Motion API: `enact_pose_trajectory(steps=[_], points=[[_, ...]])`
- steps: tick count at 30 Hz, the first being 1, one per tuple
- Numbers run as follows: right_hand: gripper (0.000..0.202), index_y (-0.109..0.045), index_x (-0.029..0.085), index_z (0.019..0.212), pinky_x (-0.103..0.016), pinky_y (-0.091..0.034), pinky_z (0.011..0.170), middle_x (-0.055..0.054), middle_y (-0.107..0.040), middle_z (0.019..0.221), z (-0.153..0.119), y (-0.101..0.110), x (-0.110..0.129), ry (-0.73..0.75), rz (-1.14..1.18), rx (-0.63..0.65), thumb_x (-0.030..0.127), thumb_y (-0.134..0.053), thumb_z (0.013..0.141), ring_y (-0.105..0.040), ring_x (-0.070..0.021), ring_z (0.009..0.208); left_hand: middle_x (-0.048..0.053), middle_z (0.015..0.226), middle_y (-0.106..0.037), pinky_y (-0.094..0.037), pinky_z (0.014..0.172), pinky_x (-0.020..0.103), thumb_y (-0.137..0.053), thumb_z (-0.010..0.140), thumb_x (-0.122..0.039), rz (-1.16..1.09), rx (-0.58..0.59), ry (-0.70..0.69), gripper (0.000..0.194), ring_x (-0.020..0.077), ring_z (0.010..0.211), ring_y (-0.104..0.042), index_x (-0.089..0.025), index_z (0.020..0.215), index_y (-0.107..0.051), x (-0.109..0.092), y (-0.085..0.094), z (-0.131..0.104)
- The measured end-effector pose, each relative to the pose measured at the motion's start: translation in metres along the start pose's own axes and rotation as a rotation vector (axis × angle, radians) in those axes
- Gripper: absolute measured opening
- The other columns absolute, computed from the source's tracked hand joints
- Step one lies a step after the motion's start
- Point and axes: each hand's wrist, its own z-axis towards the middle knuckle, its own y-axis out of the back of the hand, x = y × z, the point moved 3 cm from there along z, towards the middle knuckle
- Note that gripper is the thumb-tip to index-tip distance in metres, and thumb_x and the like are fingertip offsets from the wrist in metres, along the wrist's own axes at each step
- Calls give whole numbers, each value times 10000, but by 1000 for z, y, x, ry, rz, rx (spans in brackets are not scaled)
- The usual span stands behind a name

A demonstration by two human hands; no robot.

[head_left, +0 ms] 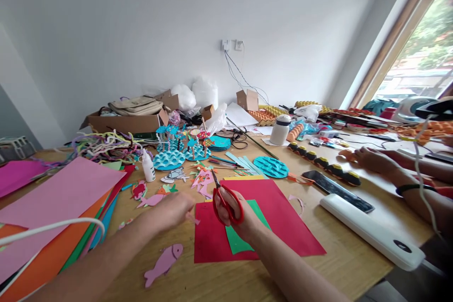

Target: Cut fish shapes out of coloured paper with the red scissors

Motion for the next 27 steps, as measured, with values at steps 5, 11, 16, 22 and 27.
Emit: enact_pose_trajectory(steps=[5,11,16,22,27], points=[[389,-484,160,652,-201,-195,366,80,-368,393,0,5,6,40,47,-58,507,-480,828,-283,-50,320,77,1139,-573,-494,784,417,-518,842,-290,168,-128,90,291,208,938,-585,-178,1110,-538,8,27,42],[367,-514,149,670,-193,-199,374,73,-374,394,1,14,6,42,71,-94,460,-468,859,-286,-49,332,78,1146,-568,-497,779,413,-526,838,-285,165,-203,123,302,209,944,-585,-183,1122,-530,10,23,93],[363,-516,148,661,-193,-196,367,71,-373,387,1,18,6,45,29,-99,451,-470,858,-293,-50,327,76,1140,-572,-497,779,414,-520,840,-289,101,-204,94,293,209,937,-586,-179,1111,-538,19,37,90],[370,-527,147,664,-199,-212,360,63,-403,387,2,16,1,9,-44,-99,478,-500,827,-319,-57,322,10,801,-636,-488,599,281,-491,834,-240,-5,-29,48,160,144,687,-603,-156,913,-602,24,45,25],[356,-524,154,661,-200,-210,366,68,-397,386,4,16,-4,-17,-59,-89,470,-509,824,-315,-57,330,-15,668,-625,-394,514,243,-585,616,-192,46,146,23,157,179,650,-579,-215,763,-632,18,12,-42]])
